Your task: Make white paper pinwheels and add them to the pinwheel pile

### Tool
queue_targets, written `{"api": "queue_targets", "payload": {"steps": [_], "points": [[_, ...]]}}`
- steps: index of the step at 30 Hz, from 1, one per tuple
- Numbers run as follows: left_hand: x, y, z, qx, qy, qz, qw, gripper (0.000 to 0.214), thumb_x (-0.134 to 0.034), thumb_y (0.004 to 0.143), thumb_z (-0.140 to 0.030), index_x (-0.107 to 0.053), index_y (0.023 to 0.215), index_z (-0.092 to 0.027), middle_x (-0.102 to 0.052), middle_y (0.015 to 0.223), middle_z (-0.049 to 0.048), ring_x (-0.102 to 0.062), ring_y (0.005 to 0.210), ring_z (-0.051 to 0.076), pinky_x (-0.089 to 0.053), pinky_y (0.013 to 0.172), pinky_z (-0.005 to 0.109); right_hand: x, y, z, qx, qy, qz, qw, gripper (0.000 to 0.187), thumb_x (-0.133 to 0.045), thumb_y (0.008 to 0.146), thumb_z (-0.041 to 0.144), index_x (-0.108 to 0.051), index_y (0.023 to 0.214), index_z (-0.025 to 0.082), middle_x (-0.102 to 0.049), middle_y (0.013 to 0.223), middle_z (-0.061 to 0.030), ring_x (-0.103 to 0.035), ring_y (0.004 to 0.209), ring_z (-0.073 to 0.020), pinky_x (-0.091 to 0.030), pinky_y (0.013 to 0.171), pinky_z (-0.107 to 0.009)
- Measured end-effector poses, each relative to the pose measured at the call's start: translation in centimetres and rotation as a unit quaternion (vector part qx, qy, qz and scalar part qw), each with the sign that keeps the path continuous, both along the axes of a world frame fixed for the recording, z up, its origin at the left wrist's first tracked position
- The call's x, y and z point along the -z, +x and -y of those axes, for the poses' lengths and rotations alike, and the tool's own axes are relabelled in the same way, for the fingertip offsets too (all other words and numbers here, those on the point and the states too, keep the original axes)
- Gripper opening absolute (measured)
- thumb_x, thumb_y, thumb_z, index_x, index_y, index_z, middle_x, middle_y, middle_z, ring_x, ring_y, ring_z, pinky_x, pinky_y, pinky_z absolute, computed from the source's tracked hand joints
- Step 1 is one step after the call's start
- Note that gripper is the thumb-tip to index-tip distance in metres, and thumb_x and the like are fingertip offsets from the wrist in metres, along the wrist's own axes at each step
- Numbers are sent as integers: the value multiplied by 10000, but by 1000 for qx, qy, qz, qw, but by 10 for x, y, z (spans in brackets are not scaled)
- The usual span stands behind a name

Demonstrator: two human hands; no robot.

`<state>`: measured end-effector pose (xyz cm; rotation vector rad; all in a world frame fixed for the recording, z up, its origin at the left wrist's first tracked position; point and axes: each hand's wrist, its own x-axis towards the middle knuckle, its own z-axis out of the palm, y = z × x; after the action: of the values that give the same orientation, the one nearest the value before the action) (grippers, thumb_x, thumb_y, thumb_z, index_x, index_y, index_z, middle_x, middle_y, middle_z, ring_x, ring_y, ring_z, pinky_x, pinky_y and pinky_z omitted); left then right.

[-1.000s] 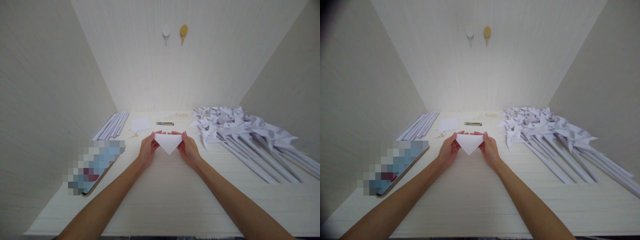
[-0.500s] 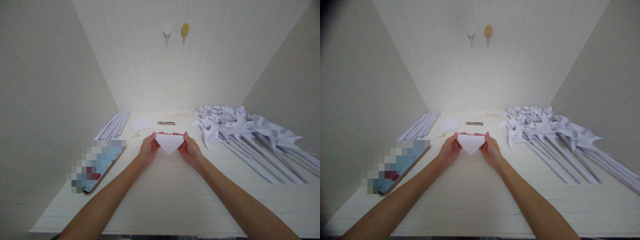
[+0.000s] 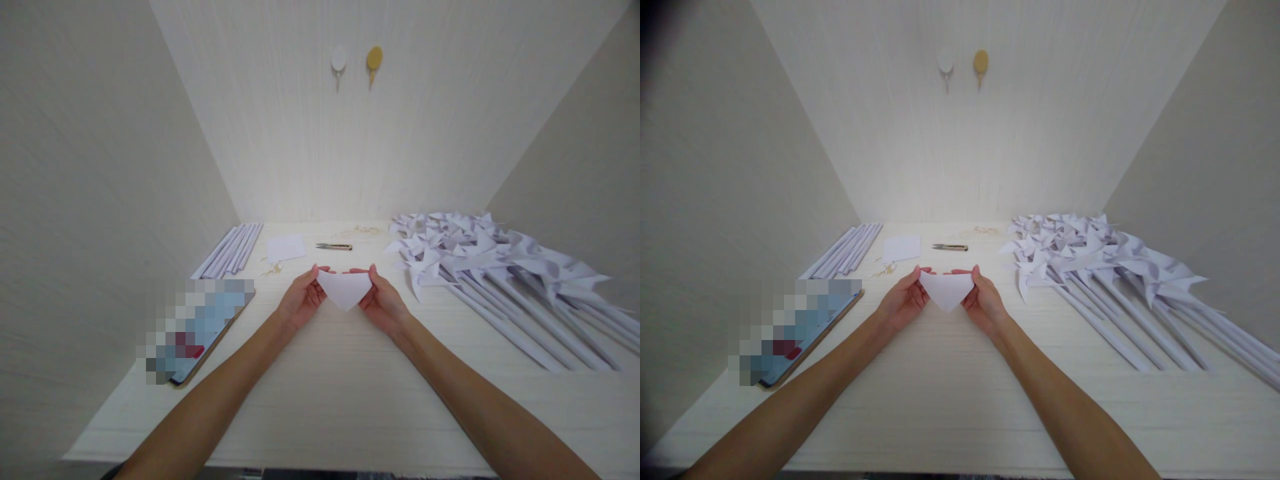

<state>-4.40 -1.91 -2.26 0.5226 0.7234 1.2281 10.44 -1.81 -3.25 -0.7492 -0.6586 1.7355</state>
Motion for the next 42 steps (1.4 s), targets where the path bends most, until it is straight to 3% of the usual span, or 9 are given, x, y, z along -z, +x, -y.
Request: {"api": "queue_targets", "payload": {"steps": [14, 23, 31, 35, 38, 42], "points": [[2, 4, -1, -79, -9, 21, 997, 116, -526, 731, -127, -602, 644, -120, -601, 580, 10, -554, 539, 54, -452, 519, 132, 2, -2, -1, 11, -14, -3, 1000, 331, -467, 772, 419, -642, 650, 166, -670, 654, -57, -606, 631, -149, -464, 614, -282], [1, 9, -2, -115, 1, -7, 993, 85, -568, 694, -146, -617, 634, -111, -611, 622, 19, -551, 559, 60, -456, 564, 156, 3, -2, -1, 47, 44, 3, 998, 234, -655, 607, 406, -631, 570, 177, -641, 583, 4, -552, 539, -96, -430, 534, -225], [1, 10, 1, -109, 18, -24, 994, 76, -644, 621, -181, -625, 622, -107, -614, 629, 24, -549, 576, 66, -453, 557, 160, -2, 0, 2, 81, -7, -36, 996, 205, -740, 493, 325, -612, 551, 176, -607, 508, 34, -521, 465, -68, -423, 468, -188], [5, 3, -1, -111, 54, -78, 989, 128, -698, 543, -213, -612, 558, -119, -614, 636, 10, -542, 574, 62, -446, 560, 168, -1, 2, 0, 123, 18, 17, 992, 244, -743, 471, 341, -600, 543, 157, -559, 482, 51, -481, 443, -42, -390, 430, -159], [6, -7, -4, -50, 76, -171, 981, 152, -710, 512, -214, -637, 621, -137, -604, 596, 3, -540, 556, 74, -426, 523, 175, 5, 7, -6, 192, 49, 97, 975, 243, -709, 528, 347, -570, 523, 149, -487, 435, 67, -413, 401, -29, -329, 386, -158], [6, -15, -3, 139, 103, -305, 937, 163, -701, 517, -227, -639, 629, -126, -603, 589, 21, -510, 508, 82, -379, 472, 187, 10, 11, -11, 216, 103, 188, 953, 230, -678, 569, 338, -547, 538, 152, -380, 368, 91, -306, 345, -25, -221, 341, -172]]}}
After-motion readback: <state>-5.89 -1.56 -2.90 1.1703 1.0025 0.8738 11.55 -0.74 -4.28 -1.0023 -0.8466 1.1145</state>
